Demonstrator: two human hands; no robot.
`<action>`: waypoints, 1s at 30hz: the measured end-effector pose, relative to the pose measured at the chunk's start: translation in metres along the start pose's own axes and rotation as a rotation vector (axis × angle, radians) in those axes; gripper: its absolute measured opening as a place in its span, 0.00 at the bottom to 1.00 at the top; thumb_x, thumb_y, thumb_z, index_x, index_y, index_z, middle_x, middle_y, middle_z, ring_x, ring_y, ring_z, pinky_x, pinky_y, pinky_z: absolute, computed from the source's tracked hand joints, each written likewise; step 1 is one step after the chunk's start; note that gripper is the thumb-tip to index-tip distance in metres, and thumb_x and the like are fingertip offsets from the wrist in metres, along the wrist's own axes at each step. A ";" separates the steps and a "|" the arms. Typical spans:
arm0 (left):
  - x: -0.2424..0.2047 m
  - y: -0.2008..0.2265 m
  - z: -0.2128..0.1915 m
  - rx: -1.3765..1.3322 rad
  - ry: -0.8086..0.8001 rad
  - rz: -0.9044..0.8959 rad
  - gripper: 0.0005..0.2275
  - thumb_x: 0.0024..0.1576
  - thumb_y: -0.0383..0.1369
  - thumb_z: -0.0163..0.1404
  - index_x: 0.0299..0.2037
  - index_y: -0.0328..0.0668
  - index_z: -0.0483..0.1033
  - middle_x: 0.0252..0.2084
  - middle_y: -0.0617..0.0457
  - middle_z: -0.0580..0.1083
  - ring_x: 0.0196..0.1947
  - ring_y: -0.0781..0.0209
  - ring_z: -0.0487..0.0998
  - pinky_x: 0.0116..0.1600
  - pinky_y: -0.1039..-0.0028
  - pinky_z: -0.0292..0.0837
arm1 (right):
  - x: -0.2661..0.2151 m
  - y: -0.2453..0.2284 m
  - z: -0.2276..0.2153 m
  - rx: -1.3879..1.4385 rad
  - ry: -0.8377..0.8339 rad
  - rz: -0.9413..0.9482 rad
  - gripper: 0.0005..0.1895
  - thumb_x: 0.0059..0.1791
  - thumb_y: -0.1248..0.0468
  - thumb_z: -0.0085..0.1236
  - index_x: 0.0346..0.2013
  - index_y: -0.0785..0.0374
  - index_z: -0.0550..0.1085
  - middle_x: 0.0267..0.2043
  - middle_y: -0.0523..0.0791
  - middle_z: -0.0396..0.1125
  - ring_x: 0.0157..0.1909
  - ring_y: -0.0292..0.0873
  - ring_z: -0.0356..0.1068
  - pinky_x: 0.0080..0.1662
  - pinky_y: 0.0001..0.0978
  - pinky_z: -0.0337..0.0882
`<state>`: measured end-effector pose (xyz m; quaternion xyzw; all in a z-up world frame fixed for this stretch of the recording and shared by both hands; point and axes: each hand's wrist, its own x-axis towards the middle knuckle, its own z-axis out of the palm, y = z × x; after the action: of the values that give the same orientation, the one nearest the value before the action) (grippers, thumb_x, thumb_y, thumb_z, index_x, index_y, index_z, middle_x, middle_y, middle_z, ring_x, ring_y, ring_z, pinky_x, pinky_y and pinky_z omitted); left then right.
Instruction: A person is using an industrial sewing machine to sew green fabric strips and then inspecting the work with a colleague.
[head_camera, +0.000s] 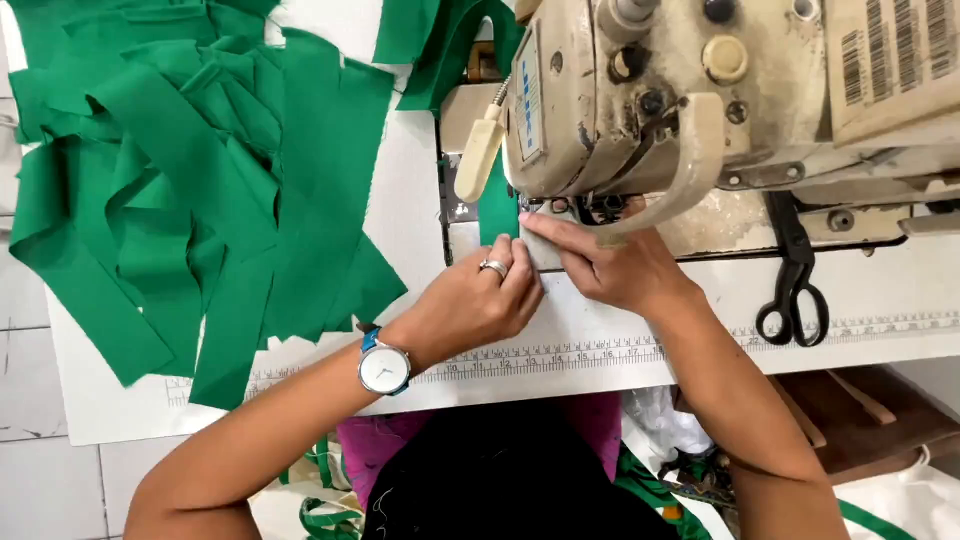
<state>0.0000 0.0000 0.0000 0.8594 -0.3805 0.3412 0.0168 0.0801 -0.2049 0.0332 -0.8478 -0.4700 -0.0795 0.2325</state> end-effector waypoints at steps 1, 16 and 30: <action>0.000 0.001 -0.003 -0.002 -0.001 0.000 0.06 0.57 0.23 0.49 0.40 0.32 0.79 0.38 0.35 0.75 0.40 0.41 0.80 0.40 0.69 0.77 | -0.001 0.000 0.000 0.001 0.000 0.002 0.29 0.48 0.67 0.46 0.60 0.39 0.78 0.30 0.46 0.73 0.41 0.55 0.77 0.48 0.53 0.74; -0.006 0.007 -0.023 -0.095 -0.028 -0.047 0.05 0.56 0.22 0.53 0.40 0.33 0.80 0.38 0.37 0.77 0.41 0.45 0.83 0.41 0.71 0.80 | -0.020 0.007 0.014 0.021 -0.035 -0.045 0.26 0.47 0.65 0.51 0.56 0.34 0.80 0.49 0.44 0.73 0.57 0.48 0.71 0.60 0.52 0.68; -0.011 -0.018 -0.002 -0.192 -0.016 -0.074 0.07 0.58 0.22 0.51 0.44 0.30 0.80 0.44 0.36 0.76 0.49 0.42 0.82 0.46 0.70 0.80 | -0.010 0.000 0.013 0.013 -0.157 0.111 0.31 0.49 0.65 0.48 0.63 0.32 0.74 0.34 0.48 0.74 0.45 0.56 0.75 0.51 0.58 0.72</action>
<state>0.0055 0.0202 -0.0009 0.8699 -0.3798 0.2953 0.1087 0.0738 -0.2063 0.0179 -0.8746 -0.4396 0.0034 0.2046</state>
